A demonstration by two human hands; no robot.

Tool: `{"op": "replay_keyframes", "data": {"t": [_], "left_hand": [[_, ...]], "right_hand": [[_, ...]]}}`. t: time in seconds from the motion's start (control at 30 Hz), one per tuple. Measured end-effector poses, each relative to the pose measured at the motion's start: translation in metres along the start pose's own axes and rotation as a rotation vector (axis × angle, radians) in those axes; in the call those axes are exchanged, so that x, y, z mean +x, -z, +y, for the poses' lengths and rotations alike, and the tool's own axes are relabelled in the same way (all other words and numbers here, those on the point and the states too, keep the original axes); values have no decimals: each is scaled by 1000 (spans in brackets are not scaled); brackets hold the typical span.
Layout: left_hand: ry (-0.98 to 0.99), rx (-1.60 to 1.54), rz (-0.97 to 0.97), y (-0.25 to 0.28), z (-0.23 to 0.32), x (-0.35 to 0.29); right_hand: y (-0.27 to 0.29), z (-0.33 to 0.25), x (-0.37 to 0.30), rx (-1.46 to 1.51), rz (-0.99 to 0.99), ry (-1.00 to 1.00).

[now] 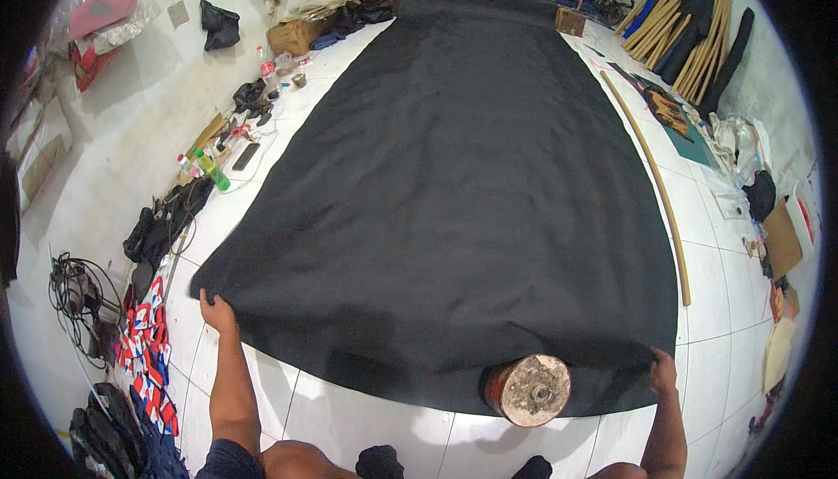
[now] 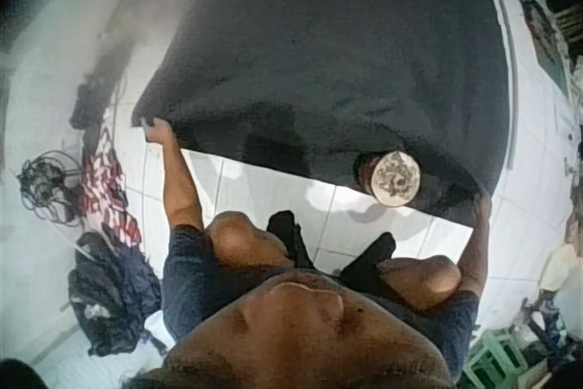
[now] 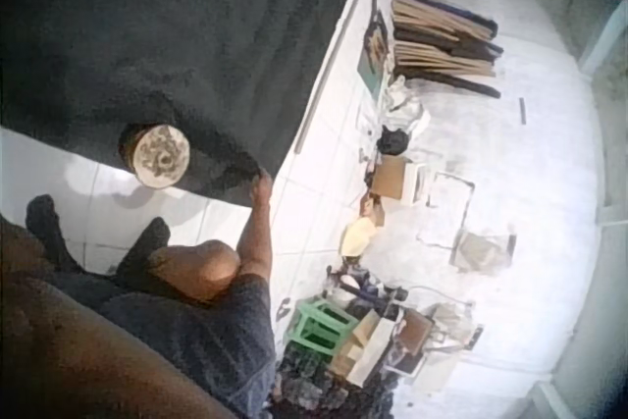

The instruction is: The person cuts a large piece of black fabric on the floor using shears and a wooden guide.

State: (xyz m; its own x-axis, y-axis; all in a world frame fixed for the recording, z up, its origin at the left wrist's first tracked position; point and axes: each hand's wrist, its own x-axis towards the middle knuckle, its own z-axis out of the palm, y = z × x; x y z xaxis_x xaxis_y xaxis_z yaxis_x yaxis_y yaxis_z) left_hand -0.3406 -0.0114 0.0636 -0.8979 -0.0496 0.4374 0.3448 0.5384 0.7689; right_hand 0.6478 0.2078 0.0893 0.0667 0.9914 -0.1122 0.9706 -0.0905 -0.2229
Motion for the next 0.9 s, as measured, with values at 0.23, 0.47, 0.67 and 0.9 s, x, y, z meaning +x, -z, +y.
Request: {"op": "replay_keyframes", "data": {"t": [0.23, 0.47, 0.67, 0.9], "left_hand": [[443, -230, 129, 8, -10, 5], [1023, -555, -1115, 46, 48, -208], [1047, -427, -1240, 28, 82, -264], [1084, -504, -1264, 6, 51, -251]], "right_hand": [[-1, -21, 0, -225, -370, 2], [52, -150, -34, -317, -383, 304], [36, -269, -80, -191, -386, 897], [-11, -262, -88, -41, -195, 1016]]}}
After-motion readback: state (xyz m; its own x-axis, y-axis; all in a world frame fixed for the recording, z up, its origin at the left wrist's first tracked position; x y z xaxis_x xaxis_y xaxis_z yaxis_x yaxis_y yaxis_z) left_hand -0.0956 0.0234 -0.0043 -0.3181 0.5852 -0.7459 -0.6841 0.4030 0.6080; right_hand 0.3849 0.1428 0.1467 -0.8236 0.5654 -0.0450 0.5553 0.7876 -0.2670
